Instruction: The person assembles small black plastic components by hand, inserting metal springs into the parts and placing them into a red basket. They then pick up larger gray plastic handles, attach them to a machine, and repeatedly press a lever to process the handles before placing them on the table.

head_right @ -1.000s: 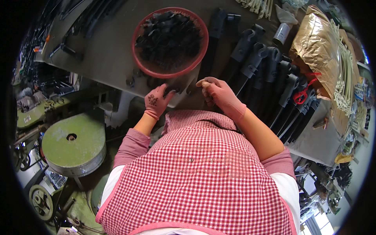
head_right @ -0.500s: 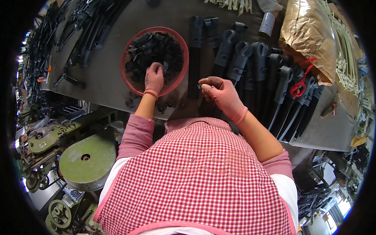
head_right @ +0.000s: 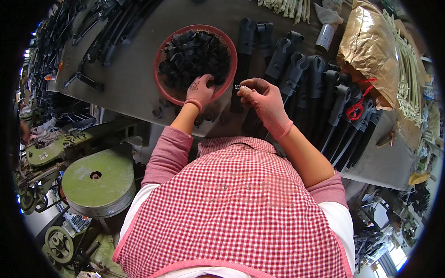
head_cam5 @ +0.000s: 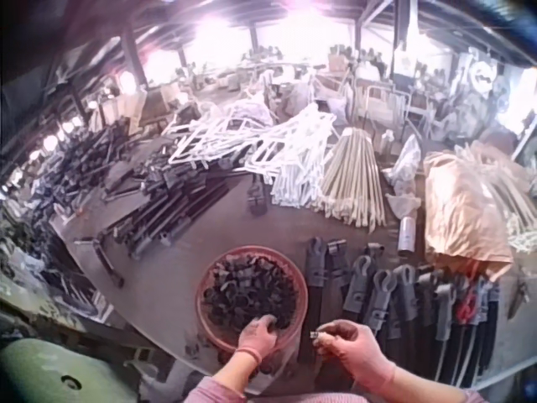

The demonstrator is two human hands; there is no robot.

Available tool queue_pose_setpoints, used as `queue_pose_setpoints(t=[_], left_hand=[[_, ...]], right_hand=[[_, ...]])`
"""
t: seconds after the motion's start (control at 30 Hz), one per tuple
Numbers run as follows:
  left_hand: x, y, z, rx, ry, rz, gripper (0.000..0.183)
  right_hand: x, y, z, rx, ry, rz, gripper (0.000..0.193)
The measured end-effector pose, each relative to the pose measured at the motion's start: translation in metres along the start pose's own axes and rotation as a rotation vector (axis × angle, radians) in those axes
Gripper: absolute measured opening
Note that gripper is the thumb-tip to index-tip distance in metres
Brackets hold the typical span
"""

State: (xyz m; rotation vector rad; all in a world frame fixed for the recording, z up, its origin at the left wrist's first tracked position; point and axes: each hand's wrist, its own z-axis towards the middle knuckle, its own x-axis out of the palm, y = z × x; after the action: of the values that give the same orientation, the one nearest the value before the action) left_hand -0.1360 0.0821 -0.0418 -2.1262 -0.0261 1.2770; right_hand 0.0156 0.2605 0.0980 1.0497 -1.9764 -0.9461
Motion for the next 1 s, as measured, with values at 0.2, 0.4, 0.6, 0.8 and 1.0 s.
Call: queue_pose_setpoints(t=[0.2, 0.4, 0.6, 0.8, 1.0], left_hand=[[0.004, 0.001, 0.032, 0.100, 0.227, 0.309, 0.035], [0.008, 0.009, 0.027, 0.165, -0.035, 0.217, 0.025], [-0.053, -0.014, -0.027, 0.066, 0.037, -1.171, 0.017], [-0.097, -0.074, -0.108, 0.210, 0.112, -1.466, 0.018], [-0.092, -0.067, -0.130, 0.230, 0.183, -1.441, 0.007]], right_hand=[[-0.010, 0.002, -0.014, 0.013, -0.075, 0.024, 0.021], [-0.013, 0.011, -0.021, -0.032, -0.071, 0.005, 0.022], [0.013, 0.018, -0.019, -0.085, -0.011, -0.029, 0.021], [0.054, 0.023, -0.021, -0.324, 0.084, -0.104, 0.020], [0.056, 0.018, -0.026, -0.221, 0.137, -0.277, 0.020]])
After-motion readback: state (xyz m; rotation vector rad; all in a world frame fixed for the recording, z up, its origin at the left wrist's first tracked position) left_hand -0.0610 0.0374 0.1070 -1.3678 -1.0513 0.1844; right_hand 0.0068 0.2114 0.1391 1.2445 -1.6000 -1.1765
